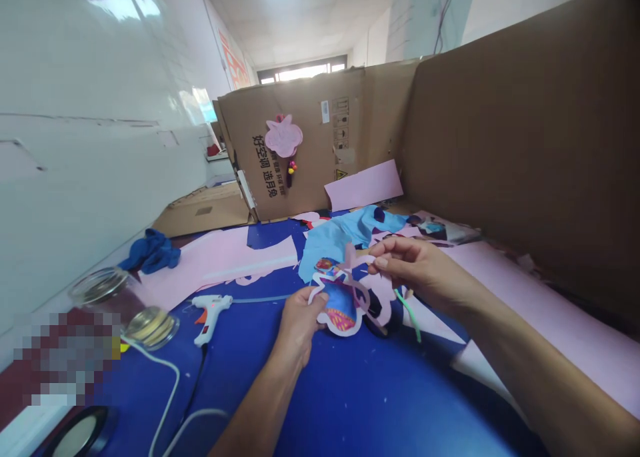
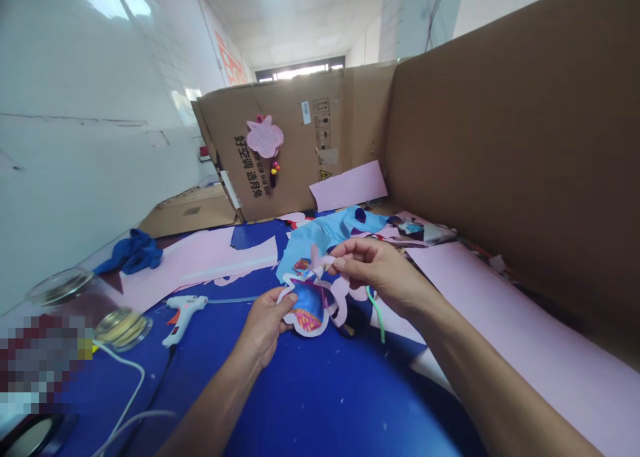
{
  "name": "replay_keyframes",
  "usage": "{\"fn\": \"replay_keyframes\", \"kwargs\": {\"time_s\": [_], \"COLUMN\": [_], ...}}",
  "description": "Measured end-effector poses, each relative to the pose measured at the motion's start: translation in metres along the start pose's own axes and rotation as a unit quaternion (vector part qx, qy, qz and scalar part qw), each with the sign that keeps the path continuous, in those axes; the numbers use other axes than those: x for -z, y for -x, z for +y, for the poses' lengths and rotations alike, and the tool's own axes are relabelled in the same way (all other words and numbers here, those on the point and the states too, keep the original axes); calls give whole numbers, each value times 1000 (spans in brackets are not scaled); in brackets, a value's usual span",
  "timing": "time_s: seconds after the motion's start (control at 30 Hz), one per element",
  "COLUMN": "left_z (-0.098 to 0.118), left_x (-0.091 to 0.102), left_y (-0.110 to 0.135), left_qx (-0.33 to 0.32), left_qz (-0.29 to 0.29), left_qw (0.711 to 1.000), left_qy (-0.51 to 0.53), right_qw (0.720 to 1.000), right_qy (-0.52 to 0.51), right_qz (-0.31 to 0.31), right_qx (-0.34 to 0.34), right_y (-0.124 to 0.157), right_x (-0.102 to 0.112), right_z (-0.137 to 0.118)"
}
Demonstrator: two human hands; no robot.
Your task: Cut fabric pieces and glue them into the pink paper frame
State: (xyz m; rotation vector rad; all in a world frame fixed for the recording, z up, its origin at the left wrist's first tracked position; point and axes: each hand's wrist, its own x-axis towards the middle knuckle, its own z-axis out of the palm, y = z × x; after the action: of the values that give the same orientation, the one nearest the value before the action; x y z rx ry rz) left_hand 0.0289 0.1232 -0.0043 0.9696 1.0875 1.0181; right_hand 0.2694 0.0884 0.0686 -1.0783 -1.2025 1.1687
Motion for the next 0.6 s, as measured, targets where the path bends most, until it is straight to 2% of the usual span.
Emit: {"fn": "replay_keyframes", "kwargs": {"time_s": [0.1, 0.17, 0.27, 0.37, 0.6], "left_z": [0, 1, 1, 2, 8], "left_x": [-1, -3, -3, -3, -4], "left_y": [1, 2, 3, 2, 4], "left_qx": [1, -2, -15, -3, 0], "left_qz": [-8, -2, 18, 27, 9], "left_qw": [1000, 1000, 999, 998, 997], "left_qy": [-2, 6, 36, 57, 75], "right_qw": [996, 994, 998, 997, 990], "right_qy": [-73, -88, -34, 55, 103], "right_qz": [-45, -48, -6, 58, 97], "right_qx": [-28, -48, -56, -23, 6], "right_y": [7, 7, 1, -9, -21], "right_x": [-14, -23, -32, -33, -29], "right_z": [-4, -2, 7, 23, 54]}}
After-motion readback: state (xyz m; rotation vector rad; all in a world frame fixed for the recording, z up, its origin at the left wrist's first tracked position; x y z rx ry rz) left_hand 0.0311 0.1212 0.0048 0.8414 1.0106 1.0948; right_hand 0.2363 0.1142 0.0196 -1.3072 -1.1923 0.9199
